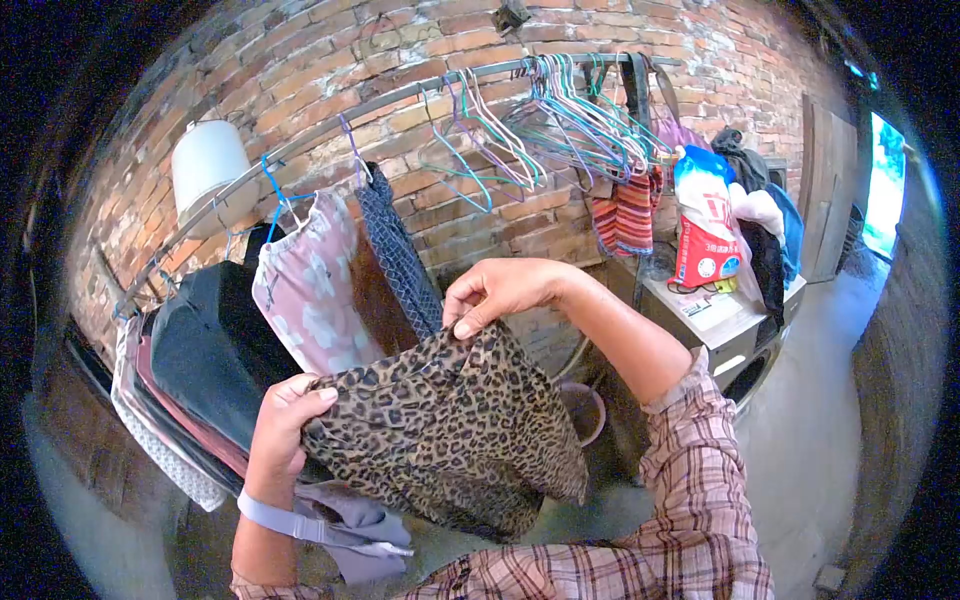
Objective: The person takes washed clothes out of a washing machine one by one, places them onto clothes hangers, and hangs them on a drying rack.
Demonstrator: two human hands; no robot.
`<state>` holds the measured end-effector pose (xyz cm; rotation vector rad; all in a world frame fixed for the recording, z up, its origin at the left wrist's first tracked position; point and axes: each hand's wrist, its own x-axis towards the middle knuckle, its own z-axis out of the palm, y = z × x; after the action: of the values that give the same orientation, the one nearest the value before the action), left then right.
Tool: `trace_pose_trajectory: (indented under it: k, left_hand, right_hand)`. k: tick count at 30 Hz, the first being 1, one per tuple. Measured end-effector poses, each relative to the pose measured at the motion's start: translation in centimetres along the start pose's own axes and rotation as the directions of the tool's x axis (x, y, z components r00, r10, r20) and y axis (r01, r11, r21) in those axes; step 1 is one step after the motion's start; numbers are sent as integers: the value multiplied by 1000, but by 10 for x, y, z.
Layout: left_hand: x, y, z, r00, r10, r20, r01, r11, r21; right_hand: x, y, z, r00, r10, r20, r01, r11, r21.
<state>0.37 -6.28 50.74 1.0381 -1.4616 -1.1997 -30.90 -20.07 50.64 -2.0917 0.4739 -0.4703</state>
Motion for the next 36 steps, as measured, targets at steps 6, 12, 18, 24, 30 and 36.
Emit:
trace_pose_trajectory:
  k: [6, 12, 18, 24, 30, 36]
  left_hand:
    - [-1, 9, -28, 998, -18, 68, 30, 985, -172]
    - [-16, -4, -51, 999, -2, 39, 8, 988, -153]
    - [-32, -4, -74, 997, 21, -77, -38, 971, -234]
    - [-39, -14, -86, 990, 26, -140, -60, 967, -247]
    - [-40, -15, -83, 984, 45, -172, -90, 961, -263]
    - [-32, -10, -76, 975, 85, -207, -128, 971, -203]
  right_hand:
    - [37, -5, -36, 729, -185, -659, 17, 967, -253]
    - [48, 5, -75, 232, -646, -727, -514, 553, -656]
    - [29, -8, -136, 162, -604, -781, -648, 532, -545]
    - [29, 12, -168, 243, -318, -916, -857, 372, -356]
    - [34, 8, -158, 301, -747, -592, -835, 94, -542]
    - [78, -17, -115, 516, -267, -814, -780, 248, -575]
